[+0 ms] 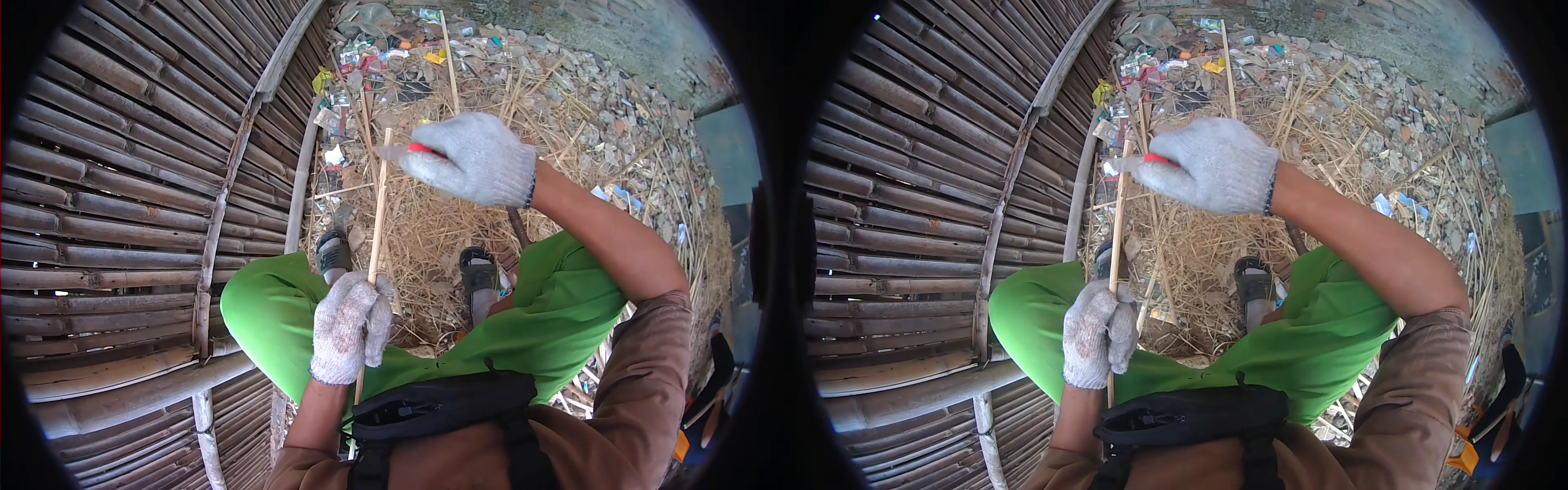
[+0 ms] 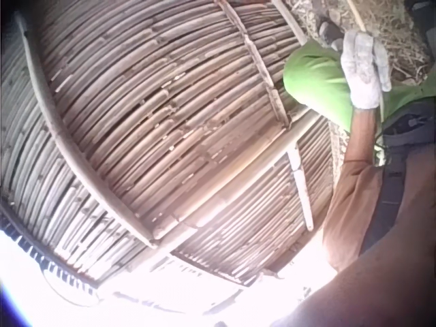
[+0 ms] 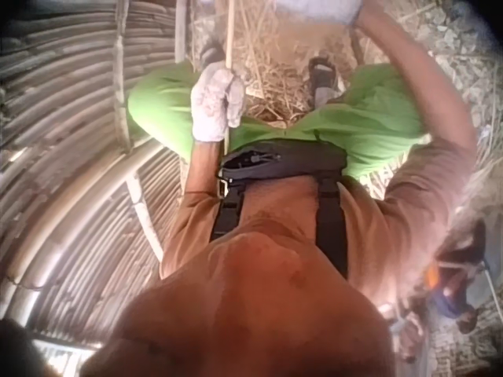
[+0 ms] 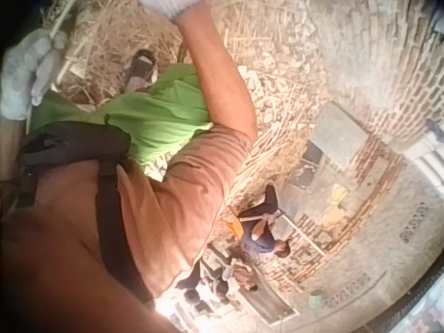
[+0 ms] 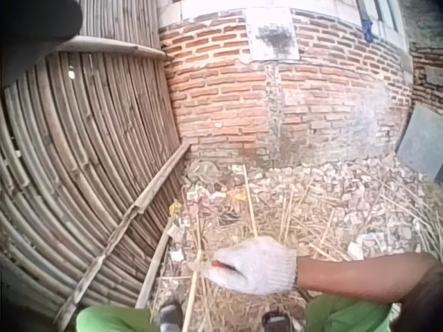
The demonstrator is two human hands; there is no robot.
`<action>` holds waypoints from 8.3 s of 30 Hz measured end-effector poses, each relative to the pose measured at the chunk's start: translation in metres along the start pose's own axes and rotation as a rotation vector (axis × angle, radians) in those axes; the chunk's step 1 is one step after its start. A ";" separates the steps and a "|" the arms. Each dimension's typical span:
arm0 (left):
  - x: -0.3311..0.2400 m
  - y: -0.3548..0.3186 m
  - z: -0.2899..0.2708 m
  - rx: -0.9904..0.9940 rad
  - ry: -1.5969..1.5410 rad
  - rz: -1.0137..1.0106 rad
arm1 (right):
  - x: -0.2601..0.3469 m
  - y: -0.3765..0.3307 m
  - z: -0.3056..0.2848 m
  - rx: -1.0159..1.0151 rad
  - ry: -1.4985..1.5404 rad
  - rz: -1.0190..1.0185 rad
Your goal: The person shaves a thin bamboo stick using a small knife while wearing gloves, repeatedly scraping the blade along the length of the wood to remove thin strips.
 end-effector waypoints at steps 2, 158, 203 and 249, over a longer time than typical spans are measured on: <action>0.001 0.000 0.000 -0.006 0.008 0.002 | 0.008 -0.004 0.009 0.074 -0.052 -0.092; 0.005 0.003 -0.003 0.049 -0.093 0.090 | 0.009 0.003 0.013 0.011 -0.134 -0.252; 0.005 -0.008 0.001 -0.037 0.218 0.078 | 0.020 -0.014 0.010 0.079 -0.043 -0.177; 0.010 -0.010 -0.005 -0.139 0.345 0.119 | -0.029 0.004 -0.005 -0.049 -0.056 0.079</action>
Point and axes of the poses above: each hand's wrist, its own y-axis towards the middle knuckle, its own z-axis out of the palm, x = y × z, the point moved 2 cm from there along y, towards the middle knuckle, and after that the axes turned 9 degrees about y, right-handed, at the moved point
